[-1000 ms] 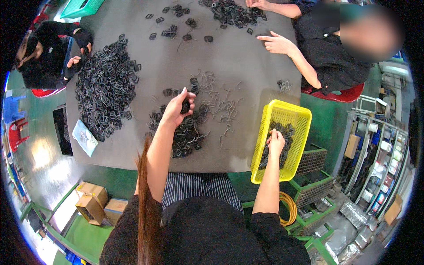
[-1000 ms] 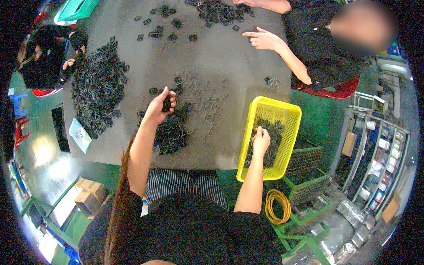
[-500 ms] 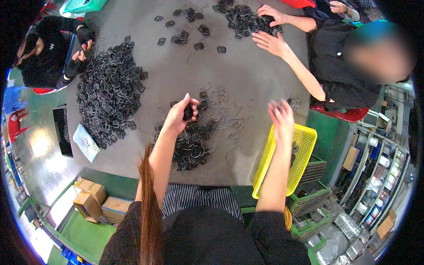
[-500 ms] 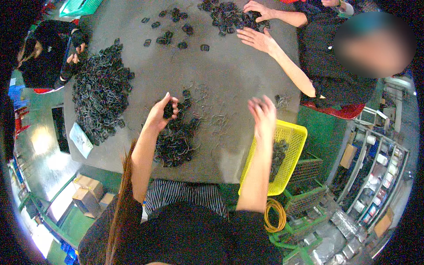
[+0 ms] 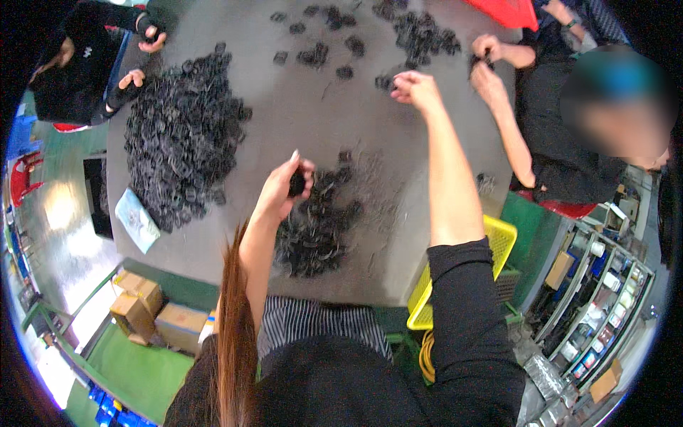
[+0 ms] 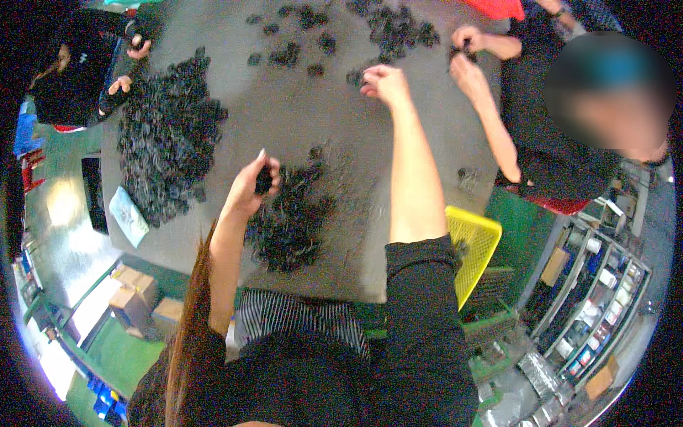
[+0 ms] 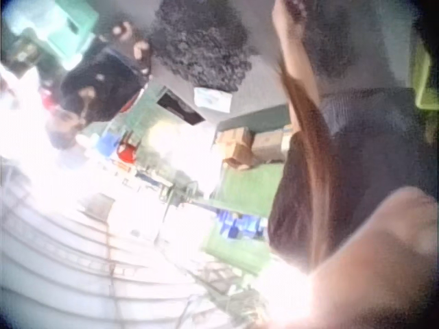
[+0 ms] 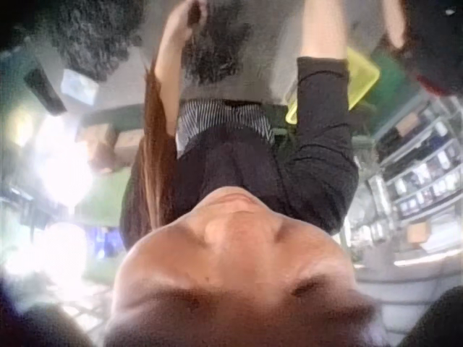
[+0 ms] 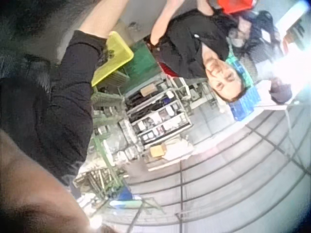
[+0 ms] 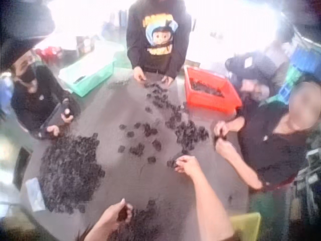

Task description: The person picks up black plastic buckles from a large pile on a table and places them into a yellow plastic basket.

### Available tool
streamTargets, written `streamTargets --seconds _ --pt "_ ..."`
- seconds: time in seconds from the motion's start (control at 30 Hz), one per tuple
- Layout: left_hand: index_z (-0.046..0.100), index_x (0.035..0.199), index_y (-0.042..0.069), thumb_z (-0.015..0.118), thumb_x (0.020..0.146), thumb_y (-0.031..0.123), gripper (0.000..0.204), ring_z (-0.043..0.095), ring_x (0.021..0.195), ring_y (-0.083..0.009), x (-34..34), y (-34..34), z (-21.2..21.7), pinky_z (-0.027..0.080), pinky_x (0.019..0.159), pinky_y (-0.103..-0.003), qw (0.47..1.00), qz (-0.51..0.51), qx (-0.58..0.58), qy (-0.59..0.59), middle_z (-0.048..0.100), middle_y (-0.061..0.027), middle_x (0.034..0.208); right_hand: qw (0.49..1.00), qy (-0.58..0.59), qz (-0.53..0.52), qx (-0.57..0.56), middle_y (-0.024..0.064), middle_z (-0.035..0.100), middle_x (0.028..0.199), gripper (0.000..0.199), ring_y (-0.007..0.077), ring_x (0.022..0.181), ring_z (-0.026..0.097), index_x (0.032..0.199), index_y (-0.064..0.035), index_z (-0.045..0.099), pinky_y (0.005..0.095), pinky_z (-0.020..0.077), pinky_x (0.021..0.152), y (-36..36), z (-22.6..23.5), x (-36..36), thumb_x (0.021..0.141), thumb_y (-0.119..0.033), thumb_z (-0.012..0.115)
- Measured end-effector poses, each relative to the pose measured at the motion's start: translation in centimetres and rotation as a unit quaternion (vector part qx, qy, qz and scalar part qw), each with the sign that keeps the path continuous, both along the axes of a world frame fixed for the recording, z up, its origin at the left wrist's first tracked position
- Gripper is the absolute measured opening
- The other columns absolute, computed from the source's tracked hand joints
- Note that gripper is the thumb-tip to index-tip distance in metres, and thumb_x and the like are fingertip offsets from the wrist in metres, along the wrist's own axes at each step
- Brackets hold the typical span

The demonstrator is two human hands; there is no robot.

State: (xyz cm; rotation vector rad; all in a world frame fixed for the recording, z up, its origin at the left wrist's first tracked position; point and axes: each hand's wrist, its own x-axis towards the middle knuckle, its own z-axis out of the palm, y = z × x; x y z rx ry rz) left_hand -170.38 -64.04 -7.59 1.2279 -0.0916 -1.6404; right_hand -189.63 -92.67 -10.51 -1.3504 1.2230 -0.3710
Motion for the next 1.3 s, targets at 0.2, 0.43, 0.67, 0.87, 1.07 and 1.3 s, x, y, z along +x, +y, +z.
streamTargets --seconds 0.2,0.43,0.67,0.87,1.07,1.3 --pt "0.060 0.080 0.008 0.040 0.093 0.047 0.046 0.048 0.062 -0.0107 -5.1 -0.7 1.9 0.040 0.053 -0.027 0.993 -0.116 0.004 -0.016 0.052 -0.0011 0.069 0.997 0.033 -0.033 -0.063 0.0008 0.060 0.071 0.014 0.0093 0.064 0.055 0.089 -0.0020 0.063 0.0239 0.0436 0.061 11.6 7.3 -11.9 0.083 -0.014 0.060" --pt "0.062 0.080 0.006 0.039 0.093 0.044 0.046 0.047 0.056 -0.0096 -25.9 0.5 4.1 0.041 0.051 -0.027 0.954 -0.295 -0.051 0.021 0.052 0.0000 0.064 0.955 0.138 -0.258 0.049 -0.0013 0.060 0.076 0.015 0.0077 0.063 0.054 0.095 -0.0031 0.061 0.0212 0.0384 0.054 30.1 9.1 -29.2 0.083 -0.011 0.060" --pt "0.059 0.097 -0.001 0.061 0.080 0.029 0.035 0.056 0.091 -0.0324 -34.7 2.2 5.1 0.044 0.081 -0.042 0.869 -0.197 -0.292 -0.349 0.060 -0.0186 0.092 0.917 0.321 -0.234 -0.043 0.0099 0.064 0.092 0.023 0.0203 0.082 0.061 0.101 -0.0018 0.059 0.0312 0.0489 0.076 35.5 4.9 -34.4 0.079 -0.006 0.062" --pt "0.060 0.097 0.007 0.066 0.075 0.016 0.024 0.051 0.098 -0.0316 -16.9 -2.7 -1.0 0.041 0.086 -0.040 0.715 -0.094 -0.211 -0.660 0.058 -0.0127 0.099 0.867 0.356 -0.256 -0.237 0.0126 0.057 0.098 0.020 0.0267 0.086 0.058 0.097 -0.0050 0.059 0.0353 0.0467 0.076 32.3 6.8 -27.4 0.078 -0.004 0.060" --pt "0.060 0.102 0.008 0.066 0.076 0.016 0.028 0.050 0.098 -0.0300 -9.2 -3.4 -4.5 0.043 0.084 -0.037 0.619 -0.113 -0.148 -0.763 0.055 -0.0101 0.104 0.920 0.216 -0.092 -0.314 0.0108 0.057 0.097 0.018 0.0300 0.092 0.056 0.095 -0.0081 0.060 0.0377 0.0463 0.080 27.8 5.3 -12.5 0.077 -0.007 0.059" --pt "0.068 0.095 0.007 0.063 0.083 0.019 0.018 0.058 0.065 -0.0108 -4.3 -3.1 -1.5 0.046 0.061 -0.023 0.869 -0.025 -0.050 -0.491 0.066 -0.0021 0.079 0.952 0.209 -0.006 -0.224 0.0099 0.057 0.097 0.021 0.0292 0.094 0.056 0.096 -0.0101 0.057 0.0398 0.0487 0.076 23.6 1.3 0.2 0.076 -0.013 0.064"
